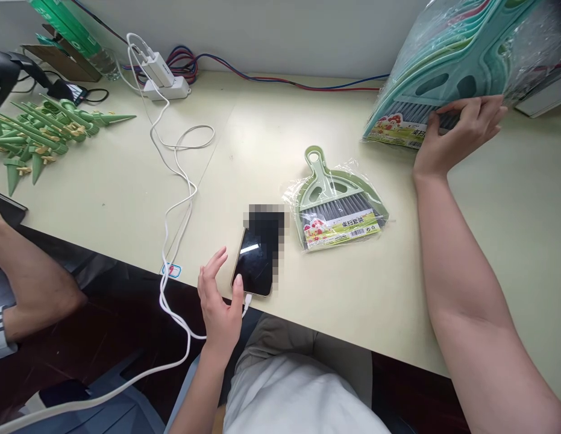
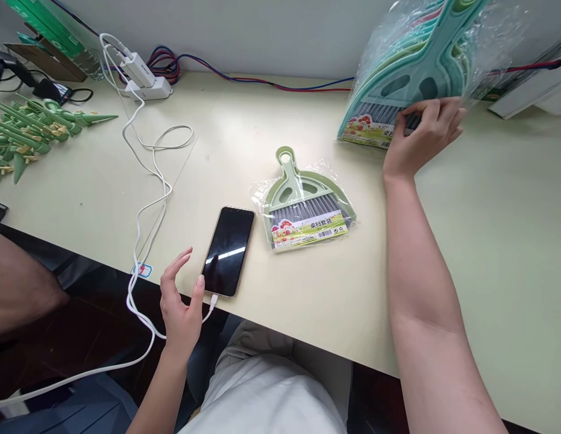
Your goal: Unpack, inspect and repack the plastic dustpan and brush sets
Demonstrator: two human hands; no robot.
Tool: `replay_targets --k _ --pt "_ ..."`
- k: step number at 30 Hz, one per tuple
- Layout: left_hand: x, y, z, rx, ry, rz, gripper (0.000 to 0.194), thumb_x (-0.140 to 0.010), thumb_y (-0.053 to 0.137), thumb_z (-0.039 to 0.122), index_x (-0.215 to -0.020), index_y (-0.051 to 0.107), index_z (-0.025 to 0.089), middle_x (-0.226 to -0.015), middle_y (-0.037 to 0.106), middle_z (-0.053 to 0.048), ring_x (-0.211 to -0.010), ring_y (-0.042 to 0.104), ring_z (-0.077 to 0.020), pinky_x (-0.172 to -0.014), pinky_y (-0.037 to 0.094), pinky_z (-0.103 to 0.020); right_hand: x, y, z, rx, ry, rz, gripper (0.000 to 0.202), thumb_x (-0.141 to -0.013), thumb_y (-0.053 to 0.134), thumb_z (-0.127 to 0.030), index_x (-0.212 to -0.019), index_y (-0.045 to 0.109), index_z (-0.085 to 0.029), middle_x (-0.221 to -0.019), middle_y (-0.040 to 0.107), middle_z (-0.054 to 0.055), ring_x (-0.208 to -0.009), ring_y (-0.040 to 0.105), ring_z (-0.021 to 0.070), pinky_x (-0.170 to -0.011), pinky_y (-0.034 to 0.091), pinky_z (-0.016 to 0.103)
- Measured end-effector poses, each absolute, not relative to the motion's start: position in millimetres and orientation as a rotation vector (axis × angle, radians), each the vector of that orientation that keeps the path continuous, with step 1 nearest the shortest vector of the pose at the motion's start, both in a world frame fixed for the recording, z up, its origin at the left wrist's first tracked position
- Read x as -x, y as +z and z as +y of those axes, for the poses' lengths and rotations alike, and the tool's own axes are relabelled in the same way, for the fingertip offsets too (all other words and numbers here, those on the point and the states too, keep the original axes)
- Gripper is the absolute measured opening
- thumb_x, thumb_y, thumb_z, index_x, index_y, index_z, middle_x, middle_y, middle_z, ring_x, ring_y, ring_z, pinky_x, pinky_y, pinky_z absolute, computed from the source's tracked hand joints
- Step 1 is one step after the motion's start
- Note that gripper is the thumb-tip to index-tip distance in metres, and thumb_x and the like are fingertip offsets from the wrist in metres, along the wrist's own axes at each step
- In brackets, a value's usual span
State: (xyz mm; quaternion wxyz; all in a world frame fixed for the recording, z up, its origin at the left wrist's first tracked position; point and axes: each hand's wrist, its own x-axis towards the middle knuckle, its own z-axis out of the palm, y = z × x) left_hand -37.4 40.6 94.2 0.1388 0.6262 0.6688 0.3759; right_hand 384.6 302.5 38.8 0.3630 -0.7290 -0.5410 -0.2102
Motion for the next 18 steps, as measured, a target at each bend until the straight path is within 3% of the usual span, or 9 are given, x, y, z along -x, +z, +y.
replay_targets --k 4,10,14,18 --pt "36.8 94.3 40.4 -1.821 1.078 1.931 0.039 -0.087 0.05 0.023 -0.125 0.044 0.023 -0.132 0.051 -0.01 -0.126 0.045 -0.0212 -0.11 0.027 -0.048 -375.3 48.4 301.2 1.942 -0.51 -1.31 0.022 -0.087 0.057 -0.034 -0.098 0.051 -0.016 -0.108 0.044 0.012 -0.108 0.042 0.0249 -0.089 0.026 0.041" --pt "34.7 92.7 39.2 -1.813 1.052 1.933 0.043 -0.086 0.051 0.025 -0.128 0.041 0.024 -0.132 0.05 -0.01 -0.127 0.044 -0.0217 -0.11 0.027 -0.048 -374.5 49.6 301.5 1.927 -0.48 -1.342 0.021 -0.088 0.055 -0.033 -0.099 0.051 -0.015 -0.11 0.043 0.015 -0.109 0.041 0.0255 -0.086 0.026 0.038" --pt "31.2 91.9 33.4 -1.767 1.014 1.983 0.079 -0.076 0.065 0.036 -0.141 0.022 0.023 -0.14 0.04 -0.016 -0.127 0.043 -0.0272 -0.107 0.03 -0.049 -368.2 52.7 298.0 1.885 -0.468 -1.305 0.016 -0.084 0.06 -0.026 -0.095 0.053 -0.017 -0.109 0.049 0.015 -0.107 0.043 0.0269 -0.086 0.026 0.038" --pt "25.0 92.2 23.7 -1.804 0.862 2.077 0.108 -0.065 0.073 0.045 -0.146 0.005 0.022 -0.142 0.039 -0.019 -0.127 0.042 -0.033 -0.103 0.031 -0.053 -354.1 65.2 286.5 1.744 -0.46 -1.271 0.015 -0.094 0.039 -0.027 -0.097 0.05 -0.018 -0.101 0.052 0.015 -0.099 0.044 0.0249 -0.088 0.026 0.038"
